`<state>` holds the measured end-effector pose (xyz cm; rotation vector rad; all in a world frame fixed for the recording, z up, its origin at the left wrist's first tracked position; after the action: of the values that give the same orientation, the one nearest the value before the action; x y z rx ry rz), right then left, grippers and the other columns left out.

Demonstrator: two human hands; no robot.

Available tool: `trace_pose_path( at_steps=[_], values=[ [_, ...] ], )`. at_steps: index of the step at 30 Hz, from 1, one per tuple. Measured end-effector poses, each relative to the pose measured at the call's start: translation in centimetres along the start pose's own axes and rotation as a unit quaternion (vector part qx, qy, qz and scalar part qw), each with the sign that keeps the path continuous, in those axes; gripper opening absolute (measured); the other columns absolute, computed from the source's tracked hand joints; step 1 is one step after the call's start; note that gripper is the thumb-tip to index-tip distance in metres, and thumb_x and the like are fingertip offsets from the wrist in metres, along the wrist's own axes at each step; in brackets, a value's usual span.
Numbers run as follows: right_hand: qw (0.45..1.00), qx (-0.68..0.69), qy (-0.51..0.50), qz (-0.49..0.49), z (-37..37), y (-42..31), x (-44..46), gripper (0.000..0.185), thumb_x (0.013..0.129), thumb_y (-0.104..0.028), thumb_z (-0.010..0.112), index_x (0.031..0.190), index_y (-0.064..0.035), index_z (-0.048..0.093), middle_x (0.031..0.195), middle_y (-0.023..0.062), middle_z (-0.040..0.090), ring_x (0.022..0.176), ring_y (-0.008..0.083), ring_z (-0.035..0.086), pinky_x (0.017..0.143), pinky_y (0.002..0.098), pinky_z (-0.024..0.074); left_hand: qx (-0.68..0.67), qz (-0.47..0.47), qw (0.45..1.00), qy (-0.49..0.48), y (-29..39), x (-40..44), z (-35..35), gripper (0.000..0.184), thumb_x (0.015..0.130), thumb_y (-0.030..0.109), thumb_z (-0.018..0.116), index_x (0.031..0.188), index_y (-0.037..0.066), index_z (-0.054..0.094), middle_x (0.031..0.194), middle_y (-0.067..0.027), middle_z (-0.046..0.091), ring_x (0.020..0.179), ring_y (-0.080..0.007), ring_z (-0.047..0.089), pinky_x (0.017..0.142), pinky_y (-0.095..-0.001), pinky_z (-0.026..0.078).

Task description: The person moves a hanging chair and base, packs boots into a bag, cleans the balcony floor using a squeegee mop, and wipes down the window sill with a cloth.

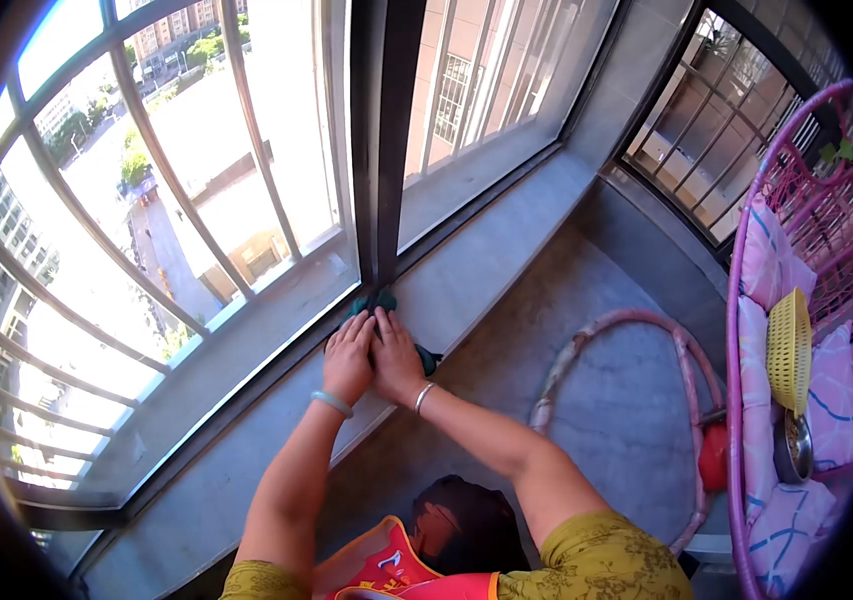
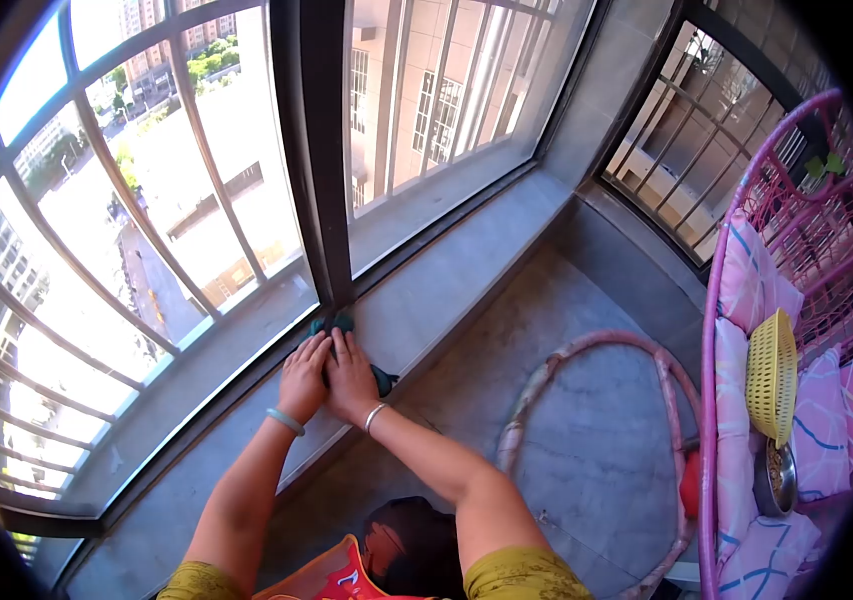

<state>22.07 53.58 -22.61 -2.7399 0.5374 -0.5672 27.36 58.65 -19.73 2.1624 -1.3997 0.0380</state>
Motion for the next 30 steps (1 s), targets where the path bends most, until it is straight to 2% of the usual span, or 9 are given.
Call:
trace_pose_path(
  at_steps=[9, 15, 17, 19, 21, 23, 25, 27, 30],
  values=[
    [0.966, 0.145, -0.130, -0.170, 4.8, -18.8, -5.7, 0.063, 0.081, -0.029, 0.050, 0.133, -0.0013, 0.029, 0.143, 0.0222, 0.013, 0.132, 0.0385, 0.014, 0.108, 0.0443, 0.0147, 0.086, -0.146, 0.985, 0.027, -7.8, -18.1, -9.9, 0.045, 0.078, 0.010, 0.050, 0.123, 0.008, 0.047, 0.130, -0.0099, 0.045, 0.120, -0.0272, 0.041, 0.098, -0.0381, 0.031],
    [0.918, 0.223, -0.156, -0.288, 7.9, -30.8, -9.7, 0.057, 0.080, -0.028, 0.049, 0.128, 0.0004, 0.037, 0.141, 0.0233, 0.018, 0.131, 0.0394, 0.017, 0.108, 0.0442, 0.0158, 0.148, -0.275, 0.945, 0.101, -10.9, -29.9, -16.3, 0.044, 0.078, 0.007, 0.049, 0.122, 0.005, 0.048, 0.128, -0.0131, 0.046, 0.118, -0.0281, 0.043, 0.098, -0.0376, 0.033],
    [0.889, 0.247, -0.205, -0.326, 9.0, -34.3, -11.1, 0.056, 0.080, -0.026, 0.048, 0.128, 0.0008, 0.038, 0.141, 0.0230, 0.020, 0.131, 0.0389, 0.019, 0.108, 0.0440, 0.0152, 0.154, -0.310, 0.930, 0.122, -11.7, -33.1, -17.4, 0.044, 0.078, 0.005, 0.050, 0.122, 0.004, 0.048, 0.128, -0.0130, 0.046, 0.117, -0.0285, 0.044, 0.097, -0.0380, 0.033],
    [0.882, 0.251, -0.215, -0.335, 9.4, -35.8, -11.7, 0.055, 0.078, -0.023, 0.048, 0.127, -0.0003, 0.039, 0.140, 0.0233, 0.022, 0.130, 0.0397, 0.021, 0.107, 0.0441, 0.0183, 0.157, -0.343, 0.915, 0.142, -12.2, -35.2, -18.4, 0.044, 0.077, 0.004, 0.050, 0.121, 0.004, 0.048, 0.127, -0.0129, 0.047, 0.116, -0.0289, 0.045, 0.097, -0.0384, 0.034],
    [0.862, 0.238, -0.298, -0.333, 9.5, -36.5, -11.7, 0.054, 0.077, -0.019, 0.049, 0.127, -0.0018, 0.040, 0.140, 0.0237, 0.022, 0.129, 0.0405, 0.022, 0.105, 0.0442, 0.0226, 0.142, -0.340, 0.920, 0.134, -12.8, -36.3, -18.6, 0.044, 0.077, 0.002, 0.050, 0.121, 0.003, 0.048, 0.126, -0.0128, 0.048, 0.114, -0.0292, 0.046, 0.096, -0.0384, 0.034],
    [0.855, 0.269, -0.275, -0.347, 8.6, -35.7, -11.6, 0.053, 0.075, -0.015, 0.051, 0.126, -0.0039, 0.042, 0.139, 0.0230, 0.024, 0.128, 0.0380, 0.026, 0.102, 0.0437, 0.0279, 0.109, -0.331, 0.927, 0.139, -13.3, -36.6, -18.8, 0.046, 0.076, 0.002, 0.051, 0.122, 0.003, 0.047, 0.126, -0.0135, 0.047, 0.114, -0.0297, 0.045, 0.097, -0.0387, 0.033],
    [0.880, 0.267, -0.253, -0.301, 8.5, -34.5, -11.9, 0.059, 0.072, -0.013, 0.056, 0.127, -0.0023, 0.039, 0.131, 0.0240, 0.035, 0.121, 0.0358, 0.036, 0.099, 0.0420, 0.0315, 0.075, -0.326, 0.931, 0.144, -13.7, -36.5, -19.0, 0.048, 0.076, 0.001, 0.052, 0.123, 0.003, 0.045, 0.126, -0.0141, 0.046, 0.114, -0.0303, 0.044, 0.098, -0.0391, 0.032],
    [0.899, 0.263, -0.239, -0.257, 8.7, -33.8, -12.2, 0.064, 0.071, -0.012, 0.058, 0.129, -0.0016, 0.035, 0.128, 0.0230, 0.038, 0.119, 0.0346, 0.038, 0.097, 0.0414, 0.0322, 0.097, -0.331, 0.912, 0.220, -12.8, -36.1, -20.4, 0.054, 0.075, 0.003, 0.055, 0.127, 0.003, 0.041, 0.125, -0.0169, 0.045, 0.116, -0.0315, 0.041, 0.099, -0.0402, 0.029],
    [0.918, 0.257, -0.243, -0.177, 9.2, -33.5, -11.4, 0.074, 0.070, -0.011, 0.062, 0.133, -0.0009, 0.026, 0.123, 0.0214, 0.042, 0.116, 0.0336, 0.040, 0.097, 0.0404, 0.0322, 0.106, -0.379, 0.888, 0.240, -14.2, -37.1, -20.5, 0.058, 0.074, 0.007, 0.059, 0.127, 0.001, 0.039, 0.119, -0.0194, 0.046, 0.113, -0.0329, 0.042, 0.098, -0.0412, 0.029]
  ],
)
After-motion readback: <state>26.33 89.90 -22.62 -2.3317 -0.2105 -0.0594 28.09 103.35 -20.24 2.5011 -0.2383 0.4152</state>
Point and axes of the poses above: each hand's wrist, its own x-axis towards the middle knuckle, its own z-axis out of the palm, y = z × x, the point moved 8 cm from there along x, towards the middle knuckle
